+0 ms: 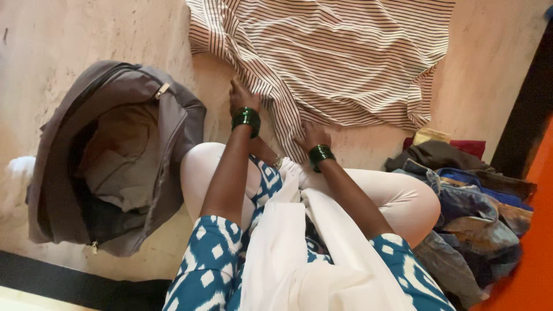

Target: The person folds a striped shirt by hand while sitting on the floor, smoothing out the fabric, folding in the sleeves, and then folding the shirt into a rectangular shape.

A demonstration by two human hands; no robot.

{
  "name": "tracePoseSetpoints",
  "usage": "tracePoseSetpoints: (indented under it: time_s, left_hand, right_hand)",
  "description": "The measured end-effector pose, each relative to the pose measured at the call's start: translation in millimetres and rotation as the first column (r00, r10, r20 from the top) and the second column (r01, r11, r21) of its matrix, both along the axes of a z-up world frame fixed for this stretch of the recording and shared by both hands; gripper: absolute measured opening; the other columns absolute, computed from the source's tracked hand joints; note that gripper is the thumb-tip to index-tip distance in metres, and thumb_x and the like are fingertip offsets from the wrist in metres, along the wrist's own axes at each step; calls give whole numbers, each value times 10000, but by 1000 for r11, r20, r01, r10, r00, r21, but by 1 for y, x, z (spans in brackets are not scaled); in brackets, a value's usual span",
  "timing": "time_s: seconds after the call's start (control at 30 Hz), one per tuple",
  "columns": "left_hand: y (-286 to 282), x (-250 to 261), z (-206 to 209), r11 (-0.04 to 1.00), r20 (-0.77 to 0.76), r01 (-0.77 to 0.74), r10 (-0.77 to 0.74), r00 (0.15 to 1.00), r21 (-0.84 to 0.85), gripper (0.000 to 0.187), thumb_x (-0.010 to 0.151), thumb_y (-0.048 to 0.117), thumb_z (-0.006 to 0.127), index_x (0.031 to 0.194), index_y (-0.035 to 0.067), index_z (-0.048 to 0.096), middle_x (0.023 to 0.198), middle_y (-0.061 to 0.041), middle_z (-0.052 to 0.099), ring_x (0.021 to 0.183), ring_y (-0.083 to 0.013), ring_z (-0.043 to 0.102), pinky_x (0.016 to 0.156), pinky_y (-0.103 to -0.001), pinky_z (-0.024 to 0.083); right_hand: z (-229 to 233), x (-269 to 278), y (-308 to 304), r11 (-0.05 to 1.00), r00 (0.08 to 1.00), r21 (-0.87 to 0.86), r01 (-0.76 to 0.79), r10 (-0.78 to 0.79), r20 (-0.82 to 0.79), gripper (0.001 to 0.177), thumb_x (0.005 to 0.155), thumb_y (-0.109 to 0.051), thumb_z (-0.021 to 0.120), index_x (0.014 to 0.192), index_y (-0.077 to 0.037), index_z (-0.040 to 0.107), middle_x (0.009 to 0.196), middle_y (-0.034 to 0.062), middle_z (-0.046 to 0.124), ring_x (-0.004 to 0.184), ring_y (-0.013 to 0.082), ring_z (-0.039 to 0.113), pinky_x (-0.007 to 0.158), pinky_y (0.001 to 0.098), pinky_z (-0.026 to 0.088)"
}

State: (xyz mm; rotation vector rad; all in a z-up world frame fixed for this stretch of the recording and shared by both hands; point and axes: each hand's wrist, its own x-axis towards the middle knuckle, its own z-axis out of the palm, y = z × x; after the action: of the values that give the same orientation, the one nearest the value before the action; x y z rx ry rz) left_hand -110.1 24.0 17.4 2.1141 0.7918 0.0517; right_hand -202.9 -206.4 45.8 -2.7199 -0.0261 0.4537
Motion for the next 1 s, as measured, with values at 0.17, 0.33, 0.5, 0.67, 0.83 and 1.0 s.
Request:
tracePoseSetpoints:
  time_s: [0.17,0.33,0.5,0.67,0.83,1.0]
  left_hand:
    - [90,11,10,881,-178,370,-330,927,296,627,800,218,792,1348,270,492,1262,-196,636,1139,-428,606,901,-521,509]
    - [157,25,-52,994,-103,52,-43,994,93,454,887,305,778,1260,181,549,990,-162,723,924,-360,713,843,-471,554]
    - [132,55,-65,997,233,76,-76,970,6,217,932,269,720,1114,164,665,997,-77,770,876,-269,750,779,-407,581]
    - [94,90,-46,977,256,139,-95,962,-160,297,957,318,686,1216,174,657,1126,-101,794,1039,-266,765,907,-378,582]
    - [80,124,-78,945,313,-130,226,923,-299,843,898,338,881,1436,-29,346,1441,-274,524,1316,-385,525,1088,-419,409]
    - [107,138,-91,958,223,-107,169,960,-267,902,850,327,907,1428,-41,319,1425,-272,515,1297,-380,528,1081,-421,424]
  right_hand:
    - [20,-22,52,942,973,288,-171,116,200,298,901,-345,715,1044,-103,614,959,171,708,907,386,672,779,473,528]
    - [64,-25,74,938,952,165,-305,296,81,111,907,-167,642,1005,-117,660,801,164,713,702,402,683,608,515,520]
    - [91,-17,66,914,879,-207,-349,396,267,221,927,-82,599,1134,-108,674,993,99,757,895,309,712,685,471,543]
    - [112,-26,59,892,723,9,-452,361,589,234,909,-136,670,1140,-158,698,1135,76,756,1098,235,666,939,458,525]
    - [120,-19,48,737,930,621,-268,367,-34,278,937,-190,727,1207,-128,737,957,82,795,852,195,765,768,348,597]
    - [133,-3,46,684,819,685,-252,527,-225,340,910,-291,727,1218,-149,747,967,102,805,814,185,775,742,346,604]
